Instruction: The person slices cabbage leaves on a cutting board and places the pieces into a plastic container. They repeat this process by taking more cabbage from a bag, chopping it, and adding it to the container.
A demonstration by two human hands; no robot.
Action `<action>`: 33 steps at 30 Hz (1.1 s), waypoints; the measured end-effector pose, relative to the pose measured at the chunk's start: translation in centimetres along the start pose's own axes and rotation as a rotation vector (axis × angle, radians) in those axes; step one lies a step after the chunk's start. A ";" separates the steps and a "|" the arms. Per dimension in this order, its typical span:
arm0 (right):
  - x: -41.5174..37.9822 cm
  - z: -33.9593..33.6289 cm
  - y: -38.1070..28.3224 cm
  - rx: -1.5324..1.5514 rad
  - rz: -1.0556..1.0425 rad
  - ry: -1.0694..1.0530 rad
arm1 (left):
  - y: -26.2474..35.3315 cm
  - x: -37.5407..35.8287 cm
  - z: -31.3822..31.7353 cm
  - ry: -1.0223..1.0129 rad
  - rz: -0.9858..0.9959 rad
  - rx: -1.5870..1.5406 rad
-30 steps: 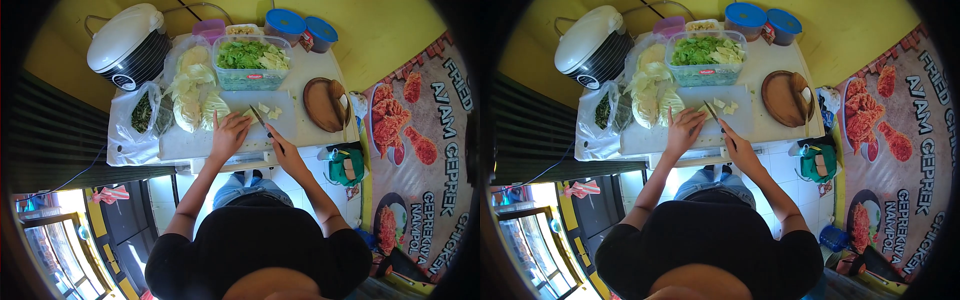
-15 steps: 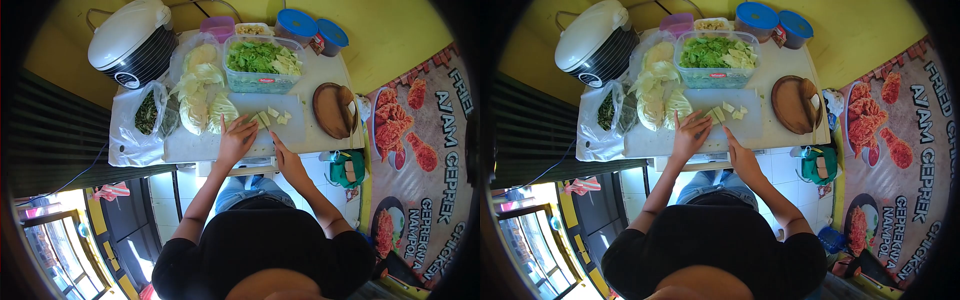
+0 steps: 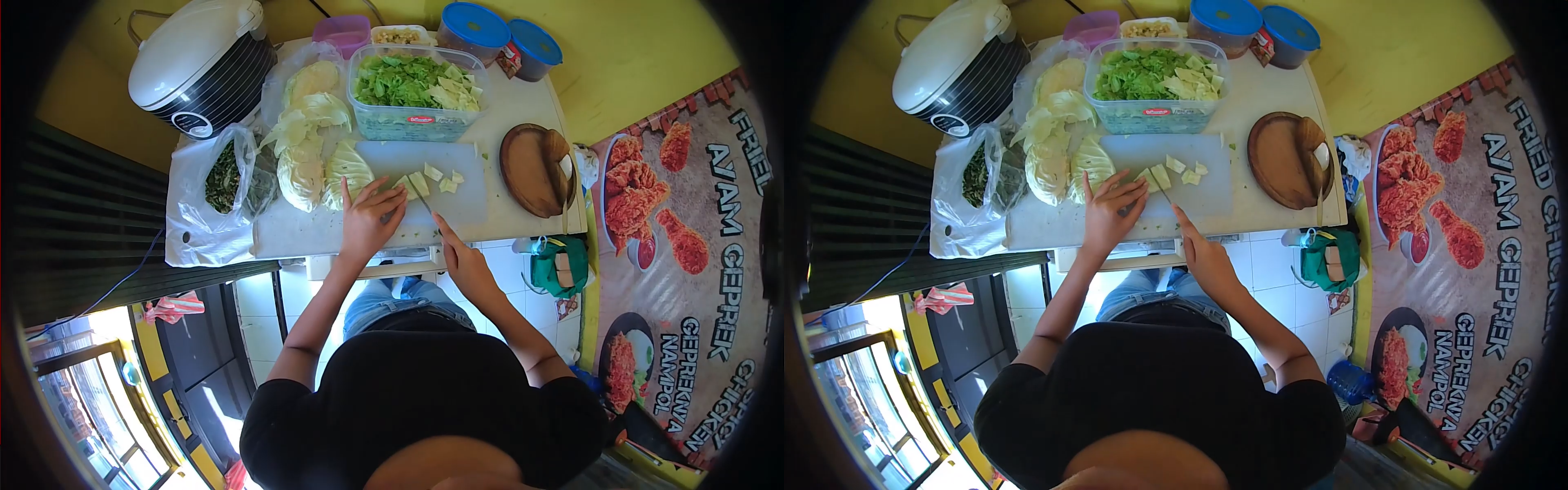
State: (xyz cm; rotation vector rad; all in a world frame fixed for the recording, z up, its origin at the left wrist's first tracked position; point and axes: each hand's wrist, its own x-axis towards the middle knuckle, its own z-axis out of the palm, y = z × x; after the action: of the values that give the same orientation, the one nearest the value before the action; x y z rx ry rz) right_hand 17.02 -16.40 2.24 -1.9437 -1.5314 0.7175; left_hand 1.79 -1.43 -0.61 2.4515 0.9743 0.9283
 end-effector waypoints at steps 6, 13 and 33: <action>-0.6 -1.4 0.3 0.104 0.101 -0.094 | 0.0 0.0 -0.1 0.001 0.009 0.028; -2.1 -3.8 3.1 0.241 0.094 -0.105 | 0.6 0.2 -1.0 -0.069 0.033 0.108; 0.5 -2.3 3.0 0.426 0.004 -0.026 | 3.0 0.2 0.9 -0.078 0.016 0.129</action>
State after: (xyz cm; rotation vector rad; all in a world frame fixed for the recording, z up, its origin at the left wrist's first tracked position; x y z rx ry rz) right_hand 20.75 -16.67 1.69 -1.6226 -1.2636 0.9832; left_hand 4.00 -3.43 0.37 2.5841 1.0181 0.7911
